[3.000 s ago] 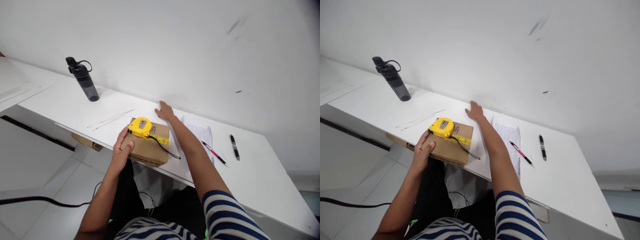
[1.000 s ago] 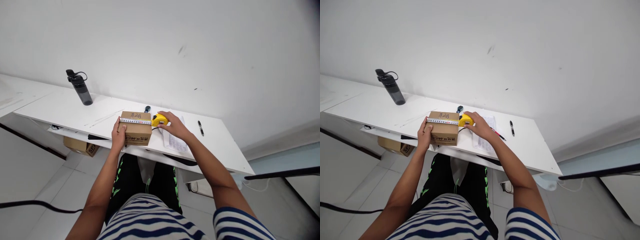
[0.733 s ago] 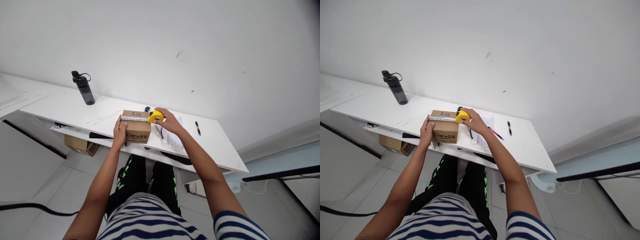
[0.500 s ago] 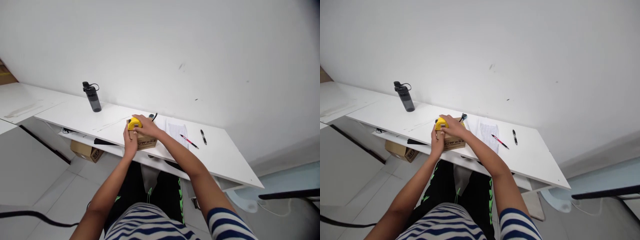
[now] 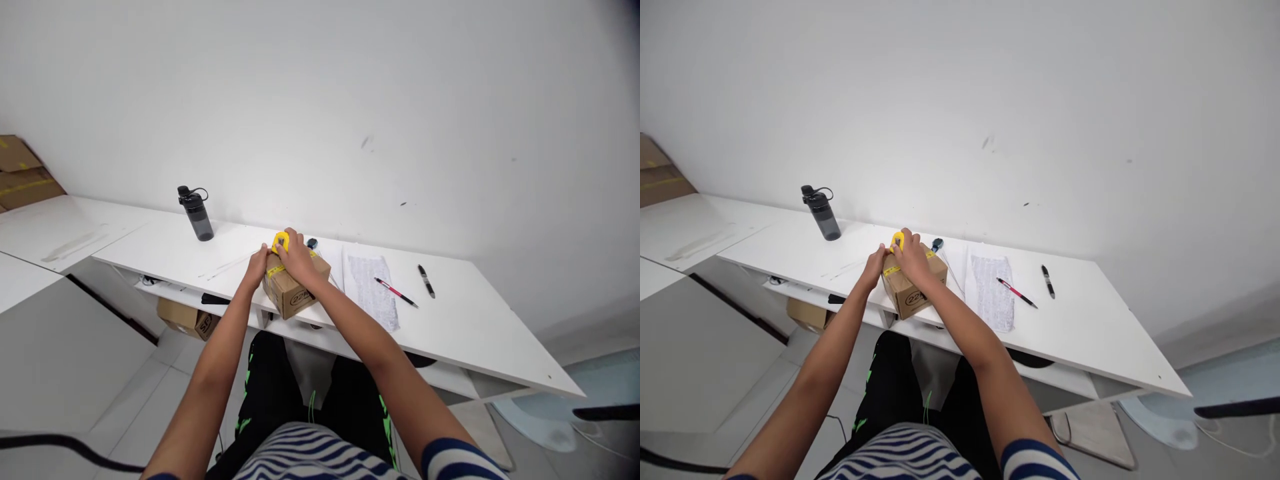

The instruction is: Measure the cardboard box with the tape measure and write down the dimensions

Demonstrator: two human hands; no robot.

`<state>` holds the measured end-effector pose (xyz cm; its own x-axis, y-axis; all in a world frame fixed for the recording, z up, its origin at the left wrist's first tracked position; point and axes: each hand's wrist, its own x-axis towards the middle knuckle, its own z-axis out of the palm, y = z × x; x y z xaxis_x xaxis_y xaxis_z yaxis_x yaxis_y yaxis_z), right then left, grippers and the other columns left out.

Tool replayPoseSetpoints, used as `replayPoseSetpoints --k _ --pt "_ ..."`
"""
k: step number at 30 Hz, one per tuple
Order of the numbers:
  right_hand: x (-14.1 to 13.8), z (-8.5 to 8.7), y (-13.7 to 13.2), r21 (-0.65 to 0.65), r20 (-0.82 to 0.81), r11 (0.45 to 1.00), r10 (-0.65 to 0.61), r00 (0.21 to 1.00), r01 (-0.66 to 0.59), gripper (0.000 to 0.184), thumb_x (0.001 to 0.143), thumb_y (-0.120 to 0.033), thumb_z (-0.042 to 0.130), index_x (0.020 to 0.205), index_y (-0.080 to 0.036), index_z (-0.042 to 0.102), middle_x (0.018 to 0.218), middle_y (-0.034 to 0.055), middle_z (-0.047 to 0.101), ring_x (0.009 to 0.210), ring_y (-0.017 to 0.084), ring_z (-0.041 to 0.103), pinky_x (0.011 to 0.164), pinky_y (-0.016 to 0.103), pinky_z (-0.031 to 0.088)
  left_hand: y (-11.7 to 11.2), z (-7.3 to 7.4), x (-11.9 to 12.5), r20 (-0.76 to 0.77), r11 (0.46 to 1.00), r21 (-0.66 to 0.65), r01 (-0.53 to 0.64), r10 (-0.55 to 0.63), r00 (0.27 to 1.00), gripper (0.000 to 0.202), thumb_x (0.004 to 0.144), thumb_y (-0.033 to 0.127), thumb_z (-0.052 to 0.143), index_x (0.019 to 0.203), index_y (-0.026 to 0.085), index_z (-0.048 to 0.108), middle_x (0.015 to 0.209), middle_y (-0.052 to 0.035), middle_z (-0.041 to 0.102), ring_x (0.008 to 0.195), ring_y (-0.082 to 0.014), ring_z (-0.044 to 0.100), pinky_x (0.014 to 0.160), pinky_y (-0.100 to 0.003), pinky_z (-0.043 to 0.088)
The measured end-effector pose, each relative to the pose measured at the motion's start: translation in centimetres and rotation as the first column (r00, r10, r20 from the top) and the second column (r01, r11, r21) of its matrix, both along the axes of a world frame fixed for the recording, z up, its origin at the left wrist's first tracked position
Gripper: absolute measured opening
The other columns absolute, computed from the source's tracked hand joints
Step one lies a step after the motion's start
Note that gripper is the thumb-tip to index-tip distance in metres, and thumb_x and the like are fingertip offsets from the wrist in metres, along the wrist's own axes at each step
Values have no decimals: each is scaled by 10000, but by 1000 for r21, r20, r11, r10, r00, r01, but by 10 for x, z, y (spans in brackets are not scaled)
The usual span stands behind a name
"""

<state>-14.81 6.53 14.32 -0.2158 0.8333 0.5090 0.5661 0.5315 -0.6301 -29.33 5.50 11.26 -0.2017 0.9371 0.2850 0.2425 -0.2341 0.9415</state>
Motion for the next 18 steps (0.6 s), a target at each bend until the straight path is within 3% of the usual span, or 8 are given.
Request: replayPoseSetpoints --k 3,7,12,15,18 --pt "-4 -2 -2 22 66 999 26 998 -27 434 941 -336 482 1349 -214 399 1211 136 482 1048 276 595 867 421 493 0 -10 7 43 999 -10 -41 42 998 792 915 703 229 979 99 737 979 -128 742 907 -240 655 867 -369 493" --pt "1 3 -7 14 183 999 40 982 -44 460 950 -339 501 1376 -198 399 1210 127 476 984 237 598 804 349 490 -5 -13 9 63 997 4 -77 76 995 762 904 715 275 968 122 750 953 -110 750 870 -220 660 810 -329 490" --pt "13 6 -23 72 321 990 93 942 -123 438 955 -297 488 1389 -282 434 1139 94 506 852 200 596 696 303 481 0 -12 9 81 977 -30 -210 211 974 708 890 696 367 824 110 758 829 -115 750 765 -209 662 731 -313 492" --pt "34 -7 -51 130 296 988 39 955 -81 429 938 -279 508 1366 -298 482 1160 102 519 855 207 601 655 298 494 1 -14 12 100 974 -24 -223 224 969 680 891 677 397 837 109 767 823 -116 752 764 -208 668 739 -316 501" --pt "60 -32 -86 193 134 981 -64 989 37 392 932 -316 522 1322 -278 531 1174 108 530 857 209 617 630 299 521 2 -15 14 121 978 -26 -207 208 971 670 889 667 413 876 102 775 853 -123 756 788 -211 674 763 -322 507"
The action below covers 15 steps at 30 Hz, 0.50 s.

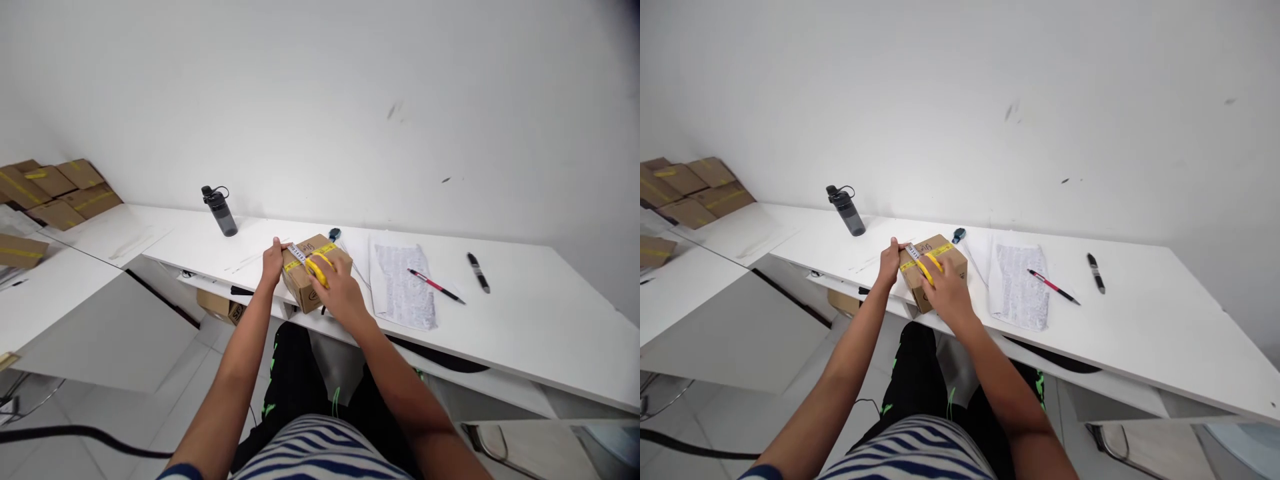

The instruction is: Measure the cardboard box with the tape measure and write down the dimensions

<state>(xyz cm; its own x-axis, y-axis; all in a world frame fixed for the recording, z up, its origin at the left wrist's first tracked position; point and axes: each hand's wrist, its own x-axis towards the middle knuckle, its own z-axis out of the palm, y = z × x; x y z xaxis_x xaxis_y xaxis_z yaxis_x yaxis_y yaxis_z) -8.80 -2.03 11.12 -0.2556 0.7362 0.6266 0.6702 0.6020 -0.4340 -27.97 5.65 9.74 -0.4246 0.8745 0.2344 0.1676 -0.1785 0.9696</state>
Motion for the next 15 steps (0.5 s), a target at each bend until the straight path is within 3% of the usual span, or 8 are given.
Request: replayPoseSetpoints --k 5,15 --pt "16 -29 -37 95 -170 990 -87 982 104 328 933 -308 517 1251 -260 577 1111 104 542 915 215 635 599 277 541 2 1 3 40 998 -60 -4 7 999 657 872 663 451 886 91 773 810 -122 752 745 -216 676 739 -332 510" --pt "5 -26 -45 82 -134 986 -131 982 142 335 953 -299 486 1276 -248 555 1124 119 538 906 219 640 571 274 531 -1 2 5 138 997 -61 40 -31 990 577 826 633 536 880 107 766 833 -109 754 750 -217 676 754 -333 507"
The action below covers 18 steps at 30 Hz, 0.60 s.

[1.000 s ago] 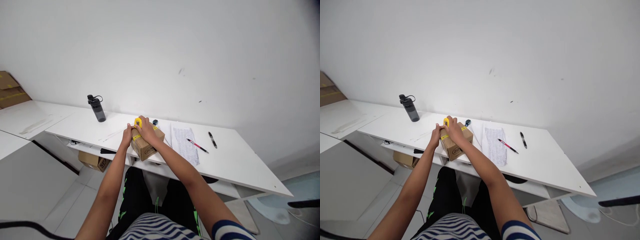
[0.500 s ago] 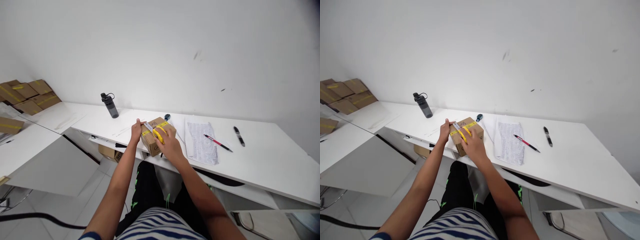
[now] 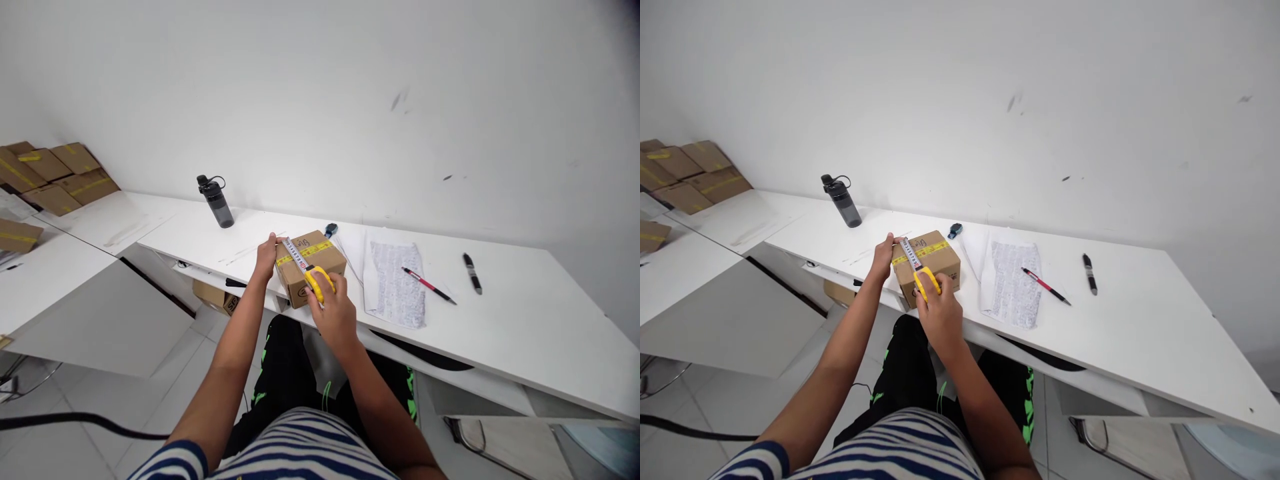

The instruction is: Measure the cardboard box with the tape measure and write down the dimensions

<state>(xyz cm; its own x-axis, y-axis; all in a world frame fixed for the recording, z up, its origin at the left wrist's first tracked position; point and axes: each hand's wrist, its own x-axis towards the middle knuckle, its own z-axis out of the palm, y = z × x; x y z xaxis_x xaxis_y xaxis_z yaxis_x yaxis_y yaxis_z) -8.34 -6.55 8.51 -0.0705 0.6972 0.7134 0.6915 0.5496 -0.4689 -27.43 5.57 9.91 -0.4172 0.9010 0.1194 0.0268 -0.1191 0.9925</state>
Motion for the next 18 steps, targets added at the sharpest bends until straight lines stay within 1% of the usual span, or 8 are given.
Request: replayPoseSetpoints --k 3,6,9,11,13,14,16,18 --pt "-6 9 0 -65 55 998 -18 998 22 354 956 -301 476 1300 -245 540 1162 134 539 928 229 638 604 284 535 1 0 -1 16 1000 9 3 -3 1000 558 807 631 557 850 113 761 834 -106 753 771 -218 671 767 -330 503" --pt "-16 26 12 -170 167 985 25 986 3 401 958 -324 476 1353 -254 499 1238 148 531 940 235 630 652 304 532 3 -2 -2 31 999 35 24 -25 999 529 798 620 575 819 121 750 837 -100 750 763 -208 659 771 -324 496" --pt "-31 48 39 -269 295 963 83 952 -1 469 968 -358 457 1422 -257 406 1305 161 512 978 255 616 715 341 517 3 -4 -3 50 998 58 25 -28 998 498 809 601 575 794 129 730 792 -81 731 729 -192 638 745 -313 488" --pt "-42 63 60 -303 379 953 139 915 -19 510 965 -365 466 1449 -254 350 1269 156 548 973 260 615 775 374 499 3 -5 -5 44 999 47 2 -4 999 478 818 589 570 753 134 702 738 -63 704 697 -179 612 708 -302 475" --pt "-51 75 80 -331 442 942 209 873 -58 554 954 -351 491 1466 -241 310 1186 144 602 943 262 622 816 401 480 3 -5 -6 29 999 39 -6 5 1000 460 824 578 567 712 143 668 696 -43 672 668 -166 579 672 -292 456" --pt "-54 80 89 -346 458 934 246 854 -84 568 948 -342 498 1470 -235 300 1150 139 621 927 264 626 822 408 476 3 -5 -6 27 999 45 6 -7 1000 451 824 574 568 705 147 655 688 -33 660 660 -160 565 660 -287 447" --pt "-54 87 105 -384 446 911 327 833 -151 578 939 -339 502 1471 -240 301 1114 128 641 898 266 633 813 410 478 1 -5 -8 46 995 79 67 -71 996 435 820 573 575 729 154 651 711 -23 659 667 -153 558 657 -281 444" --pt "-45 90 118 -424 362 869 421 832 -255 586 925 -351 511 1469 -268 309 1123 106 649 905 261 637 816 405 487 -4 -5 -12 78 987 101 123 -131 988 430 802 578 597 796 155 676 775 -27 682 702 -154 577 681 -278 456"
